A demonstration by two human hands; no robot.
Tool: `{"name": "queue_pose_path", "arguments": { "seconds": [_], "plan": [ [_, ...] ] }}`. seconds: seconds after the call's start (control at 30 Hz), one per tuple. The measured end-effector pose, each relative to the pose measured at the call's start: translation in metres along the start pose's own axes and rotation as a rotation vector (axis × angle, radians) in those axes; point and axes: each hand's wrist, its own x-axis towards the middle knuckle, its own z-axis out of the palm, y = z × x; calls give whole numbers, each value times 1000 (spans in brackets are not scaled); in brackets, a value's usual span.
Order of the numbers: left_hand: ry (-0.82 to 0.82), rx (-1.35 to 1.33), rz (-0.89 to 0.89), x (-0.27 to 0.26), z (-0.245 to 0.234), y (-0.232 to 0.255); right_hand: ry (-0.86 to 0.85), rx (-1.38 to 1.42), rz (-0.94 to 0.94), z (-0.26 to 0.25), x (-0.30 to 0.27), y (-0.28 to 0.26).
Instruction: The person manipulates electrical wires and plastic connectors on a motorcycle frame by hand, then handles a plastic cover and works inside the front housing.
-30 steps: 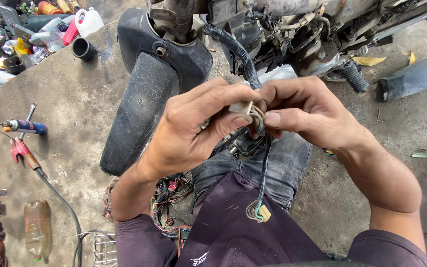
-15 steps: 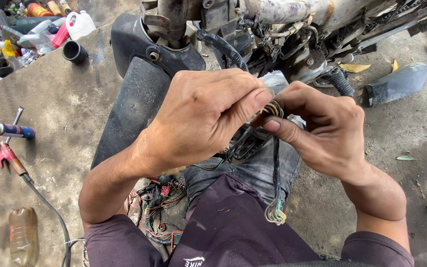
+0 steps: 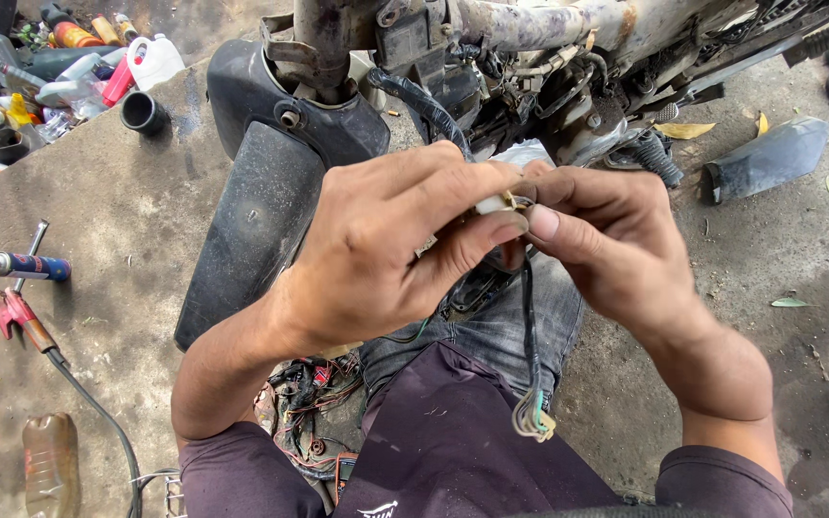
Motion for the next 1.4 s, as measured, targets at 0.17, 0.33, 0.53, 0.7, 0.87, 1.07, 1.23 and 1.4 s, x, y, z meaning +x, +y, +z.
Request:
{"name": "queue_pose_path", "arguments": {
  "seconds": [0.17, 0.33, 0.53, 0.7, 0.87, 1.07, 1.23, 1.4],
  "plan": [
    [71, 272, 76, -4, 10, -4, 117, -728, -332, 16, 0, 16],
    [102, 178, 18, 2, 8, -4, -14, -925, -397, 14, 8, 2],
    [98, 100, -111, 12, 9, 1, -30, -1032, -482, 16, 6, -3],
    [88, 120, -208, 14, 8, 2, 69, -1259, -671, 14, 5, 5],
    [64, 110, -160, 17, 12, 0, -7, -1308, -713, 7, 7, 5],
    [-30, -137, -99, 9, 10, -8, 13, -828, -322, 4, 1, -3],
    [-128, -170, -99, -12, 10, -23, -161, -593, -114, 0, -12, 5],
    [-8, -324, -450, -57, 22, -9, -333, -482, 12, -3, -34, 48]
  ]
}}
